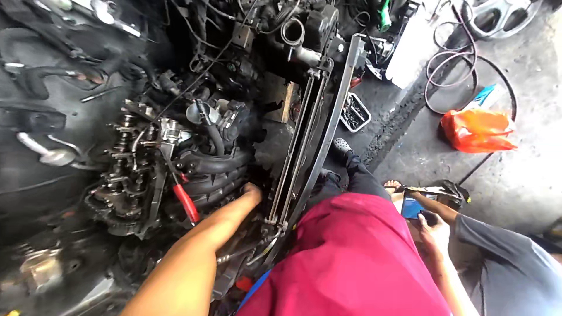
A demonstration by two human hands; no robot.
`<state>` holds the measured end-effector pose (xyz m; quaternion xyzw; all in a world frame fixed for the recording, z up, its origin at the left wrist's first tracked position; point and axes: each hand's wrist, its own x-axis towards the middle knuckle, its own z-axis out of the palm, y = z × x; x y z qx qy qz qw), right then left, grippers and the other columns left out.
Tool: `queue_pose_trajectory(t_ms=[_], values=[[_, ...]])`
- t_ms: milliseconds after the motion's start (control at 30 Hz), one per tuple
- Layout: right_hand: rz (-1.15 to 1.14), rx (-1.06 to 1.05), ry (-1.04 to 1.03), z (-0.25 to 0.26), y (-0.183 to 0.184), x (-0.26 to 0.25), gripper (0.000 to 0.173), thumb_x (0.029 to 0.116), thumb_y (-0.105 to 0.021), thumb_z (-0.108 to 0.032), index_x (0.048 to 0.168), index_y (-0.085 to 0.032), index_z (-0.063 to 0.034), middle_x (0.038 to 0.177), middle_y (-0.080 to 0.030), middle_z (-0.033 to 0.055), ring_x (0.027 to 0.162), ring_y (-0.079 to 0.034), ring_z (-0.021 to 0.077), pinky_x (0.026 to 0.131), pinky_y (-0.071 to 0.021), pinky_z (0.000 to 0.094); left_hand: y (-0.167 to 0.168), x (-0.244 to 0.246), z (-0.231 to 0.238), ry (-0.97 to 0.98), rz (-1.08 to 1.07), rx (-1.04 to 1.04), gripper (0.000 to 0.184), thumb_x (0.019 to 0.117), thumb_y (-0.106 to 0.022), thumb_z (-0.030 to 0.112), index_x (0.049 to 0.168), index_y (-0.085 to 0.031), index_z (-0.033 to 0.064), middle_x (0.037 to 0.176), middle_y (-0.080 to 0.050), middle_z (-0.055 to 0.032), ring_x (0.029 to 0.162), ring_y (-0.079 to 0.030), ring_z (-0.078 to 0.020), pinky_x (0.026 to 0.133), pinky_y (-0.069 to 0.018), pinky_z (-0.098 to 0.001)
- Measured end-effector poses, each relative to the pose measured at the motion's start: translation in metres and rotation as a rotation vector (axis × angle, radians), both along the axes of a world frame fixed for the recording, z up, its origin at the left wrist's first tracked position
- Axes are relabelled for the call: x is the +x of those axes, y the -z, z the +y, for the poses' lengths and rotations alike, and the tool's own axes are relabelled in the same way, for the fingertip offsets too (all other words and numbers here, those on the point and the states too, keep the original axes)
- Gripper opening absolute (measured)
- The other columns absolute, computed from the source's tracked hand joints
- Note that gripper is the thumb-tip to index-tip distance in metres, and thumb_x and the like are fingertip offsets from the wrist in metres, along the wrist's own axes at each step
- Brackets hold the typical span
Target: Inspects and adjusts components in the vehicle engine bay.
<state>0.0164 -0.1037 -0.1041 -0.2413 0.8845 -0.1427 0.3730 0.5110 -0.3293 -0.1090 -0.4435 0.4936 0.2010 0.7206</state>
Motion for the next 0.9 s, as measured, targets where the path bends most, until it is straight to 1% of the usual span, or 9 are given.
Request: queue_pose_trajectory(t_ms=[100,300,467,567,667,700,800,833,900], values=[[0.003,0.016,0.016,0.012,-0.005,0.003,0.027,0.099,-0.063,-0.006,0.122,-0.065,0.0083,0.115,-0.069,0.0276,0.106,-0.068,0.0347,0.098,-0.0518,0.0513,0.006,0.002,0.001,0.053,-0.006,0.039,0.044,0.1023,-0.055,0.028,0.123,-0.061,-0.0109,0.133,-0.06,-0.0276,0.124,-0.06,-0.0414,0.099,-0.0487,-0.0579],[0.012,0.058,0.005,0.017,-0.01,0.012,0.027,0.0989,-0.064,-0.007,0.121,-0.066,0.0074,0.116,-0.068,0.0275,0.106,-0.068,0.0355,0.098,-0.0516,0.052,0.014,0.008,0.005,0.128,-0.021,0.075,0.043,0.1033,-0.052,0.028,0.123,-0.061,-0.0097,0.13,-0.061,-0.0272,0.121,-0.062,-0.0416,0.096,-0.0497,-0.0597],[0.036,0.077,0.034,0.021,-0.011,0.018,0.029,0.0988,-0.065,-0.009,0.123,-0.066,0.0067,0.12,-0.067,0.03,0.114,-0.065,0.0398,0.104,-0.0475,0.0563,0.003,0.009,0.004,0.067,0.019,0.07,0.042,0.1046,-0.05,0.024,0.125,-0.058,-0.0119,0.134,-0.059,-0.0291,0.124,-0.059,-0.0438,0.101,-0.0466,-0.0617],[0.037,0.081,-0.02,0.025,-0.016,0.022,0.028,0.0998,-0.063,-0.01,0.122,-0.066,0.0073,0.12,-0.067,0.03,0.114,-0.065,0.0404,0.103,-0.0478,0.0565,-0.008,0.001,-0.006,0.043,0.047,0.082,0.042,0.1045,-0.051,0.023,0.128,-0.058,-0.0113,0.137,-0.057,-0.0289,0.128,-0.057,-0.0445,0.103,-0.0451,-0.063],[0.026,0.095,-0.063,0.027,-0.022,0.029,0.031,0.1002,-0.062,-0.011,0.124,-0.065,0.0084,0.123,-0.066,0.0312,0.118,-0.063,0.041,0.107,-0.0452,0.0558,-0.014,0.005,-0.01,-0.025,0.076,0.058,0.037,0.1026,-0.056,0.022,0.125,-0.062,-0.0065,0.135,-0.06,-0.0261,0.127,-0.058,-0.0429,0.105,-0.0441,-0.0627],[0.023,0.099,-0.069,0.03,-0.022,0.029,0.031,0.1002,-0.062,-0.011,0.124,-0.064,0.0089,0.123,-0.065,0.0318,0.119,-0.063,0.0412,0.107,-0.0449,0.0556,-0.015,0.004,-0.011,-0.04,0.079,0.062,0.036,0.103,-0.055,0.021,0.126,-0.062,-0.0055,0.136,-0.06,-0.026,0.127,-0.058,-0.0428,0.106,-0.0435,-0.0632],[0.016,0.106,-0.061,0.034,-0.021,0.031,0.032,0.1003,-0.062,-0.01,0.125,-0.063,0.0104,0.123,-0.064,0.033,0.117,-0.063,0.0412,0.106,-0.0456,0.0546,-0.013,0.005,-0.013,-0.047,0.086,0.056,0.036,0.1026,-0.055,0.021,0.126,-0.061,-0.0052,0.135,-0.06,-0.0254,0.127,-0.059,-0.0418,0.104,-0.0454,-0.0621],[0.018,0.106,-0.058,0.035,-0.021,0.032,0.032,0.1003,-0.062,-0.01,0.125,-0.063,0.0106,0.123,-0.064,0.0331,0.116,-0.064,0.0409,0.105,-0.0462,0.0542,-0.016,0.003,-0.016,-0.07,0.091,0.051,0.036,0.1022,-0.057,0.022,0.125,-0.062,-0.0054,0.135,-0.06,-0.0256,0.127,-0.058,-0.0421,0.105,-0.0449,-0.0618],[0.016,0.108,-0.049,0.035,-0.022,0.032,0.032,0.1004,-0.061,-0.009,0.125,-0.062,0.011,0.123,-0.064,0.033,0.118,-0.063,0.0412,0.107,-0.0456,0.0537,-0.016,0.002,-0.021,-0.102,0.105,0.043,0.038,0.0985,-0.064,0.026,0.123,-0.064,-0.0036,0.134,-0.062,-0.0239,0.127,-0.058,-0.0408,0.105,-0.0448,-0.0609]])
